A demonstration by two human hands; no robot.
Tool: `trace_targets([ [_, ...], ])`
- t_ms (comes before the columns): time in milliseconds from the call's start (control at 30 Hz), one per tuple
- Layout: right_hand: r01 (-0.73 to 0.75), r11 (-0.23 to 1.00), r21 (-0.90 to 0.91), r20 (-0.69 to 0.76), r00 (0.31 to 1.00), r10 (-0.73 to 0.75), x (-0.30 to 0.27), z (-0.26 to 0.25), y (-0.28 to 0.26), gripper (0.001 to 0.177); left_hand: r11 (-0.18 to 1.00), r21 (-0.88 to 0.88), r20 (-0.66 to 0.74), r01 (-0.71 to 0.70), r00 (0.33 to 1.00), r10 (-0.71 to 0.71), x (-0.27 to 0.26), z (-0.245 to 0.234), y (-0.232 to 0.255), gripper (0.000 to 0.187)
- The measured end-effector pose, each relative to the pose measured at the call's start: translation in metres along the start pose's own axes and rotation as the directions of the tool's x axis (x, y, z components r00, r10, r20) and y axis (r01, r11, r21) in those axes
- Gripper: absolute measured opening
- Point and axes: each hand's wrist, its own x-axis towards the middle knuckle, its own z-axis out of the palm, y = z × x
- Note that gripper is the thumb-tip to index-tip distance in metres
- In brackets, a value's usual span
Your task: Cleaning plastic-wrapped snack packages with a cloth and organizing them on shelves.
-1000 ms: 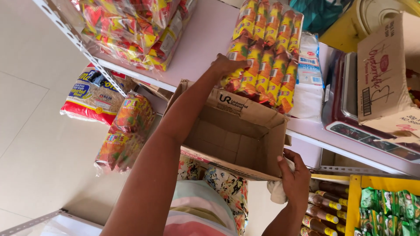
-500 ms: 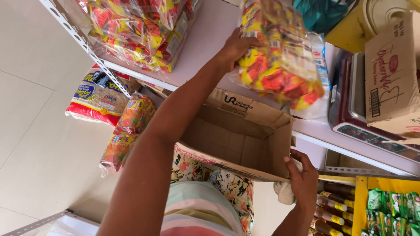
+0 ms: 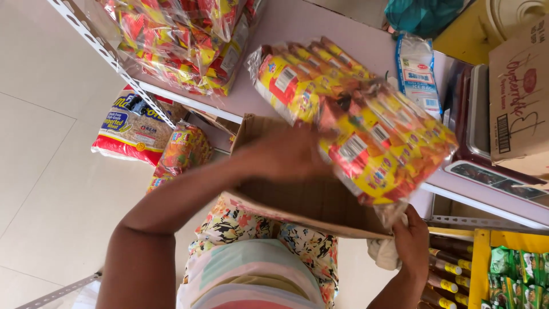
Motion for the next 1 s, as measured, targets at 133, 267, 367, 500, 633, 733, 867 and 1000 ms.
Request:
trace_targets([
  [133, 0.031, 0.992, -0.123, -0.041, 0.998, -0.037, -0.01, 0.004, -0.034, 0.036, 0.972, 0.207, -0.708, 0.113, 0.703, 0.069, 0.036, -0.059, -0.106, 0.045],
  [267, 0.176, 0.984, -0.014, -0.085, 0.981, -0.176, -0.011, -0.002, -0.041, 0.049, 0.97, 0.142, -0.854, 0.195, 0.519, 0.021, 0.057, -0.093, -0.207, 0.039],
  [367, 0.21, 0.976, -0.061, -0.113, 0.97, -0.216, -0.015, -0.01, -0.07, 0.054, 0.94, -0.171, -0.86, 0.294, 0.421, -0.288, 0.073, -0.092, -0.22, 0.092],
  [500, 0.139, 0.983, -0.12, -0.058, 0.987, -0.147, 0.003, 0.0, -0.116, 0.106, 0.866, -0.313, -0.834, 0.39, 0.323, -0.447, 0.086, -0.092, -0.225, 0.104],
  [633, 0.062, 0.998, 0.003, -0.022, 0.998, -0.062, 0.039, 0.0, -0.098, 0.088, 0.794, -0.552, -0.692, 0.254, 0.391, -0.606, 0.078, -0.085, -0.226, 0.103],
  [733, 0.079, 0.994, 0.074, -0.003, 0.997, -0.079, 0.061, 0.002, -0.086, 0.076, 0.782, -0.623, -0.696, 0.001, 0.457, -0.555, 0.072, -0.081, -0.196, 0.081],
  [867, 0.123, 0.936, 0.331, 0.024, 0.99, -0.138, 0.072, 0.0, -0.073, 0.071, 0.915, -0.399, -0.856, -0.054, 0.379, -0.351, 0.075, -0.072, -0.171, 0.044],
  [1000, 0.146, 0.838, 0.525, 0.048, 0.978, -0.201, 0.081, -0.028, -0.038, 0.07, 0.928, -0.304, -0.901, -0.217, 0.38, -0.207, 0.034, -0.056, -0.119, 0.034],
])
